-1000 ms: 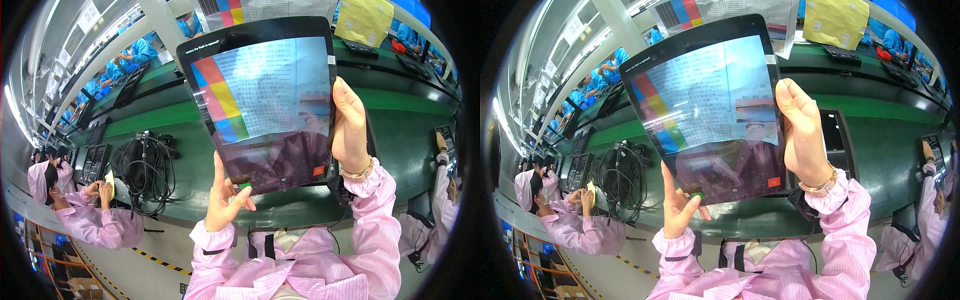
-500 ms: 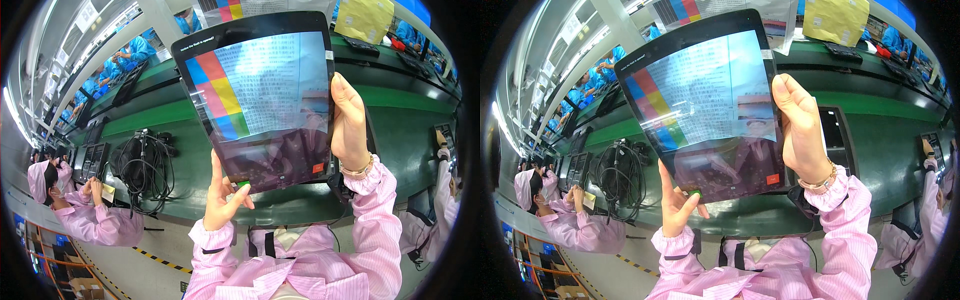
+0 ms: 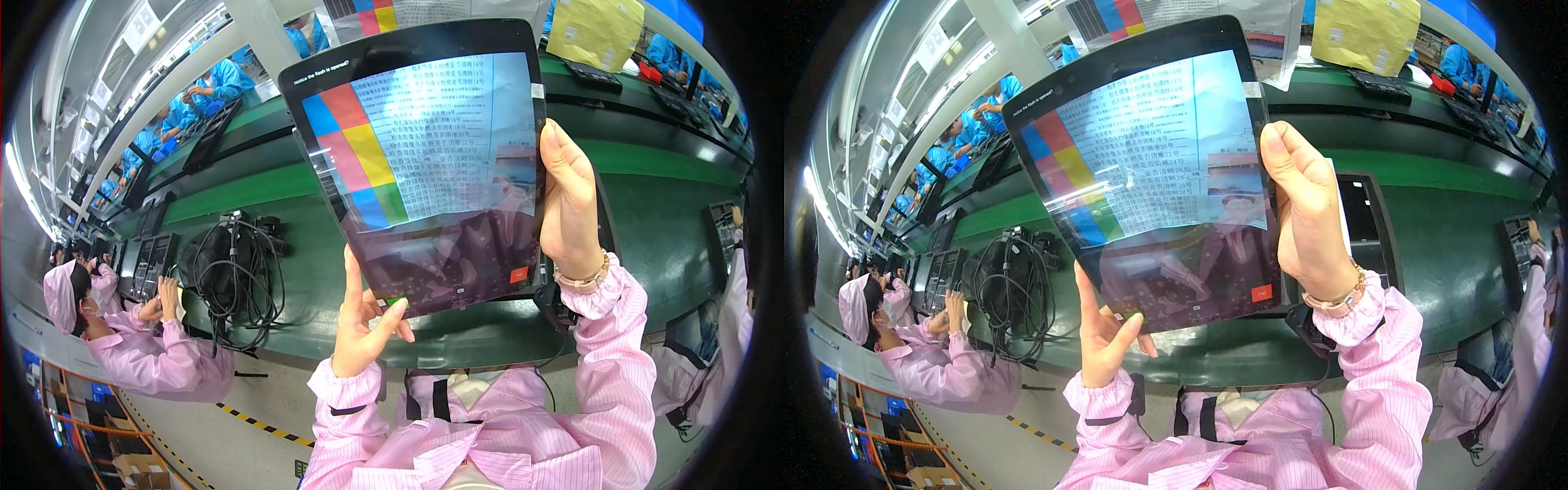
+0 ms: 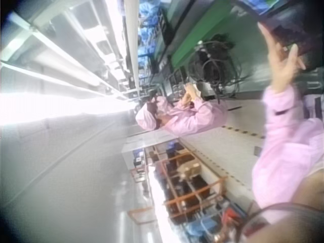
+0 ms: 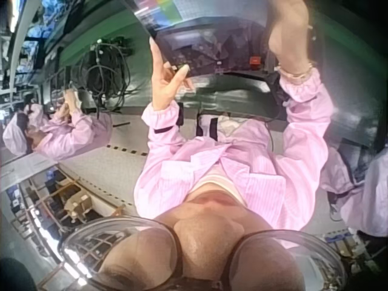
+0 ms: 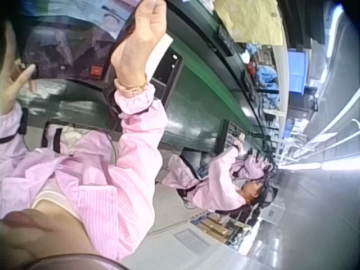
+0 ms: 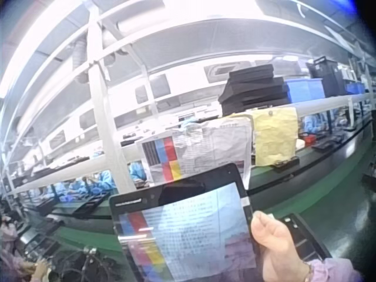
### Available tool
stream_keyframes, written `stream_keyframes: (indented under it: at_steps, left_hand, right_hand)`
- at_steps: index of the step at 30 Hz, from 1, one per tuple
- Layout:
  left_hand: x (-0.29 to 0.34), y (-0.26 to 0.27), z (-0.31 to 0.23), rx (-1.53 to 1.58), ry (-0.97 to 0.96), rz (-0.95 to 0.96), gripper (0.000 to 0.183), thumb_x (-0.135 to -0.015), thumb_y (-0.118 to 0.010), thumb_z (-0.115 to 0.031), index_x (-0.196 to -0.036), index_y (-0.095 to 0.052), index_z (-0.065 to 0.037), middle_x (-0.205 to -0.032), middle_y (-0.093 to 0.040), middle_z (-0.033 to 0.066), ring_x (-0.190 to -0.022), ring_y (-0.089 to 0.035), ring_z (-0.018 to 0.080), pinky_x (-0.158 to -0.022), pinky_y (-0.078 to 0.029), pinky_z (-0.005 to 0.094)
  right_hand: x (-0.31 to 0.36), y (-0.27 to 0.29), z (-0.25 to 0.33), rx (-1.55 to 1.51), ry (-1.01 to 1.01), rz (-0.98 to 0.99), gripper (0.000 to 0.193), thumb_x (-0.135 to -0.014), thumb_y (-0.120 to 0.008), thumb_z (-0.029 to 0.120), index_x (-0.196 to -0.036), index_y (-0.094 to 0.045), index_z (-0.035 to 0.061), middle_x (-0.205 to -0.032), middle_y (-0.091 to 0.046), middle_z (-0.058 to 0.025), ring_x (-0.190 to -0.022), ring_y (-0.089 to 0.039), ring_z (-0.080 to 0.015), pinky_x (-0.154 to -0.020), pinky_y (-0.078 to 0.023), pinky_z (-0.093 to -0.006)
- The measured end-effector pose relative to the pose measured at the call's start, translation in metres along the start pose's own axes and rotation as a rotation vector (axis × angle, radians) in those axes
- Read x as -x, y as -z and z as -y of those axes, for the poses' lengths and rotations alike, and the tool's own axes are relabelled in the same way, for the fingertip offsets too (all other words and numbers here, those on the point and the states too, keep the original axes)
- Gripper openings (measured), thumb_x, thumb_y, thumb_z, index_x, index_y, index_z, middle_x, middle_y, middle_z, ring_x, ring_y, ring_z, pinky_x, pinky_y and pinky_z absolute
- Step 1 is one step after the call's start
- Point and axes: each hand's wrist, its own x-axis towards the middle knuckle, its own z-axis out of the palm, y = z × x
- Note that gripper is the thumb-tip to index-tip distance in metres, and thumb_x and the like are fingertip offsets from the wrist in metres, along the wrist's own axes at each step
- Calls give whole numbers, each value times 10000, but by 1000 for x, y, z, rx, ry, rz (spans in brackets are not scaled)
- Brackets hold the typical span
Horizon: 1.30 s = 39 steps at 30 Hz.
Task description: The person touches the screen of a tablet, picks up a white bar, and moves it across the screens of two tablets. They then pick up one tablet to test the camera before placing it back into a tray.
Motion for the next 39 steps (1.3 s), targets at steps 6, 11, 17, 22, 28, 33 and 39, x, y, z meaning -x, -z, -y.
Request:
stream_keyframes:
  at_steps: [6, 11, 17, 22, 28, 33, 39]
  left_hand:
    - [0, 5, 3, -16, 25, 65, 904, -846, -514, 59, -1456, 102, -197, -1265, -473, 184, -902, -600, 216, -590, -550, 298]
    - [-12, -8, 8, 9, -200, -106, 614, -952, -425, -217, -1427, -75, -46, -1307, -445, 145, -1123, -494, 235, -899, -427, 339]
    - [-15, -16, 8, 206, -152, -286, 473, -997, -345, -321, -1294, -398, 44, -1283, -474, 109, -1159, -460, 189, -977, -343, 307]
    - [-5, -15, 14, 108, -113, -222, 475, -986, -379, -349, -1216, -476, 54, -1161, -555, 96, -1036, -519, 157, -911, -386, 280]
    - [14, -9, 27, -134, 20, -103, 442, -982, -398, -352, -1110, -550, 44, -950, -619, 58, -872, -526, 113, -788, -402, 234]
    - [13, -17, 36, -84, 112, -92, 420, -981, -405, -356, -1091, -557, 20, -947, -598, 21, -845, -515, 88, -768, -401, 220]
    - [-25, -21, 60, 276, 357, -188, 368, -981, -420, -324, -1133, -549, -15, -962, -600, 8, -826, -555, 69, -726, -459, 228]
  right_hand:
    - [1, 0, -1, 12, -3, 0, 229, -965, -471, 251, -905, -531, 38, -887, -629, -54, -789, -603, -96, -720, -496, -248]
    - [8, 13, -10, -14, -27, 134, 262, -975, -434, 235, -1065, -548, 17, -1019, -617, -51, -911, -587, -112, -806, -465, -252]
    - [24, 15, -18, -9, -135, 93, 217, -978, -429, 236, -1059, -528, 62, -997, -624, -40, -911, -594, -117, -810, -472, -273]
    - [18, 64, -19, -248, -303, -87, 280, -955, -440, 181, -1208, -467, 65, -1058, -613, -75, -967, -602, -171, -824, -490, -308]
    - [21, 83, 12, -117, -252, 72, 350, -912, -492, 120, -1214, -436, -50, -1294, -457, -261, -1141, -538, -261, -932, -467, -353]
    - [26, 123, 24, -501, -204, -106, 354, -953, -394, 86, -1262, -395, -86, -1267, -472, -272, -1036, -606, -267, -865, -537, -338]
    - [55, 153, 32, -130, -205, -123, 258, -941, -440, 119, -1135, -497, -42, -1041, -614, -206, -867, -655, -221, -790, -554, -312]
